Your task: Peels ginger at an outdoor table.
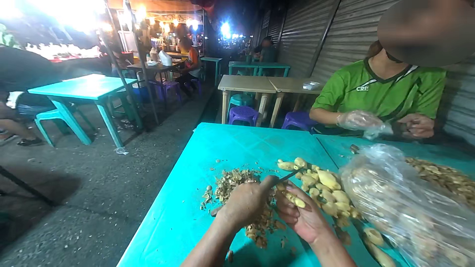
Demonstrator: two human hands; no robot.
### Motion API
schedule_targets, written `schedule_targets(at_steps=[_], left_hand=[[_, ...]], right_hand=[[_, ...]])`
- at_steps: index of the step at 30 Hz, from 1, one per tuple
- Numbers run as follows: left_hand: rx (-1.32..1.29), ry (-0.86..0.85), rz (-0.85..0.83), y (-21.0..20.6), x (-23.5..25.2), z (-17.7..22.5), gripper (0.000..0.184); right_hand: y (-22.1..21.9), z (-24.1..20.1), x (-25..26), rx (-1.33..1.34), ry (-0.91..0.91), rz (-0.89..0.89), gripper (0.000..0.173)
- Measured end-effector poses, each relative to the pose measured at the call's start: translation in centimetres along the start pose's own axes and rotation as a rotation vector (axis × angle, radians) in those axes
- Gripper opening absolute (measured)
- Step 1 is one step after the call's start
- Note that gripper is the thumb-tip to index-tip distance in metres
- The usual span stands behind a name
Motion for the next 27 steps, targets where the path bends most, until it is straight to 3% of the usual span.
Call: schedule_targets(at_steps=[4, 8, 13, 18, 27], left_hand=[[0.185, 0.17, 0.108, 0.6, 0.1, -0.6, 0.044], [0.188, 0.315, 0.216, 1.9, -0.4, -1.3, 0.046], [0.109, 0.271, 0.085, 0.5, -0.1, -1.1, 0.051], [0.157, 0.242, -0.057, -1.0, 0.1, -0.4, 0.059], [0.177, 0.223, 0.048, -0.7, 0.3, -0.4, 0.05]], right_hand=[[-0.1, 0.3, 0.0, -0.068, 0.018, 0.153, 0.03], [0.0, 0.2, -0.3, -0.207, 0.062, 0.302, 0.022], [0.2, -0.9, -0.5, -0.386, 0.169, 0.325, 0.027], [0.1, -0.9, -0.5, -0.466, 0.192, 0.314, 0.021], [0.5, -0.8, -0.2, -0.525, 0.266, 0.362, 0.024]])
Point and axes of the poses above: each hand's wrist, its own x-axis towards the middle knuckle, its own y-axis out of the back of the hand, z = x × y, the point moved 9 cm from there along x, towards the middle knuckle, and after that the axes turned 3 degrees about z, right-handed, at the moved point
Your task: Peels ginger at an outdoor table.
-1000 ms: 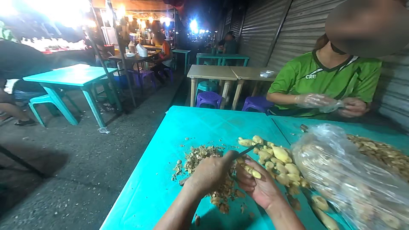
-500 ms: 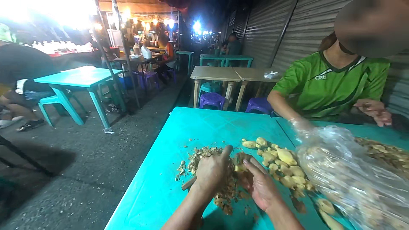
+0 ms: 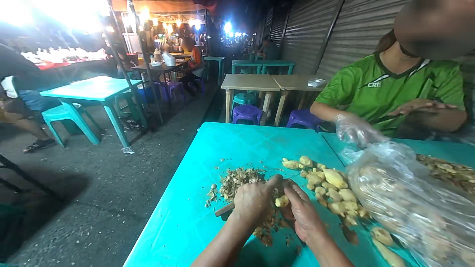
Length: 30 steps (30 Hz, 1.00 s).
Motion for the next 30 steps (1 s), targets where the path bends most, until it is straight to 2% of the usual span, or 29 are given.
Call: schedule_targets(at_steps=[6, 11, 18, 20, 24, 27, 30], left_hand=[[-0.087, -0.017, -0.004, 0.3, -0.1, -0.4, 0.044], [-0.084, -0.05, -0.054, -0.1, -0.2, 0.1, 0.046], [-0.015, -0.012, 0.04, 0.5, -0.4, -0.2, 0.041], [-0.025, 0.004, 0.111, 0.7, -0.4, -0.7, 0.039], [-0.048, 0.109, 0.094, 1.4, -0.3, -2.0, 0.048], [-0.059, 0.067, 0.101, 1.3, -0.3, -1.8, 0.052], [-0.095, 0.0, 0.05, 0.2, -0.3, -0.6, 0.051]], right_hand=[[-0.4, -0.1, 0.2, 0.039, 0.009, -0.101, 0.015], [0.3, -0.6, 0.5, -0.009, 0.051, -0.103, 0.013], [-0.1, 0.0, 0.2, -0.032, -0.019, -0.076, 0.018], [-0.5, 0.4, 0.0, 0.042, -0.101, -0.089, 0.023], [0.1, 0.8, 0.0, 0.204, -0.249, -0.046, 0.039], [0.0, 0.5, -0.3, 0.237, -0.283, -0.056, 0.042], [0.4, 0.5, -0.8, 0.123, -0.238, -0.029, 0.037]])
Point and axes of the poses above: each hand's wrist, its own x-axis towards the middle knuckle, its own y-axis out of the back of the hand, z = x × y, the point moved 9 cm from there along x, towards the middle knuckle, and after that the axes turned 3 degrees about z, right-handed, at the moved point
